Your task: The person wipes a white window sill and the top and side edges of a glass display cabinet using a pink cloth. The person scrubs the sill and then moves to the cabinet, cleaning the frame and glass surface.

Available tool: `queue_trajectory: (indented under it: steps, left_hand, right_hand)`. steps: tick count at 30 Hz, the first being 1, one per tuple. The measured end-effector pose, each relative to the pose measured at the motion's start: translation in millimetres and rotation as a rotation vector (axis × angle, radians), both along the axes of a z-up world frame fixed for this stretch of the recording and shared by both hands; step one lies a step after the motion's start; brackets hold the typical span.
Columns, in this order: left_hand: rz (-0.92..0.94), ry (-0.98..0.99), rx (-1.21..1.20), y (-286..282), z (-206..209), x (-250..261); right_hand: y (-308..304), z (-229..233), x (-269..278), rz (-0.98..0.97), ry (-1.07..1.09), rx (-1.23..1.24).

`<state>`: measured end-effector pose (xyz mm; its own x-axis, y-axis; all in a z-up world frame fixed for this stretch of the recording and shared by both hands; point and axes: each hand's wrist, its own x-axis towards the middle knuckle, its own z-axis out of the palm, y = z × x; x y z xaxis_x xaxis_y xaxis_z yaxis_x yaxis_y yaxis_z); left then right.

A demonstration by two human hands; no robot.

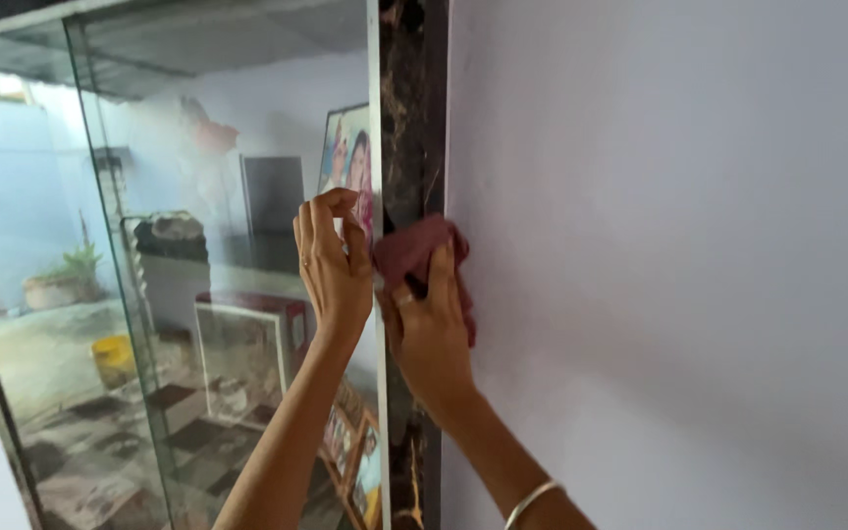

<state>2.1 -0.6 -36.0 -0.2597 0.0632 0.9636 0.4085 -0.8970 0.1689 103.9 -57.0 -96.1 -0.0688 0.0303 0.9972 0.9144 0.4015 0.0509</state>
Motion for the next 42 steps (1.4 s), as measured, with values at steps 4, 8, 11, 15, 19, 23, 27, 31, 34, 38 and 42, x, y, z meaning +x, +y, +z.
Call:
queue_trajectory:
  steps: [4, 8, 11, 15, 19, 23, 27, 31, 34, 38, 42]
  left_hand:
    - [0.072, 0.049, -0.045, -8.3, -35.8, -9.4]
    - [0.058, 0.159, -0.178, -27.5, -69.3, -24.6]
    - [0.039, 0.259, -0.292, -40.4, -81.2, -34.1]
    - [0.019, 0.328, -0.291, -44.4, -76.8, -40.3]
    - [0.010, 0.329, -0.275, -42.0, -65.5, -39.1]
    - [-0.043, 0.338, -0.238, -36.8, -62.7, -40.7]
    - [-0.079, 0.388, -0.220, -30.1, -64.1, -49.1]
    - [-0.147, 0.468, -0.216, -28.7, -57.1, -53.3]
    - [-0.171, 0.541, -0.242, -23.9, -52.3, -58.5]
    - [-0.152, 0.571, -0.125, -11.4, -46.7, -56.4]
    - [-0.199, 0.576, -0.145, -5.7, -46.6, -54.6]
  right_hand:
    - [-3.9, -39.4, 7.9, 0.017, -0.041, -0.107]
    - [-19.1, -52.7, 12.3, 0.026, -0.079, -0.168]
    - [-7.0, -23.9, 8.6, 0.053, -0.050, -0.146]
    - [15.7, 32.9, 9.6, 0.095, -0.015, -0.076]
    - [12.8, 40.9, 5.4, 0.123, 0.015, -0.011]
    - [-0.7, 4.2, 2.8, 0.169, 0.018, -0.003]
    - [-6.2, -38.8, 3.1, 0.069, 0.043, -0.116]
    - [-18.4, -74.1, -1.5, -0.094, 0.048, -0.218]
    - [-19.1, -74.7, -3.0, -0.167, 0.013, -0.216]
    - [-10.4, -45.2, -1.3, -0.214, 0.003, -0.143]
    - [-2.2, 18.7, 4.3, -0.165, 0.021, -0.128]
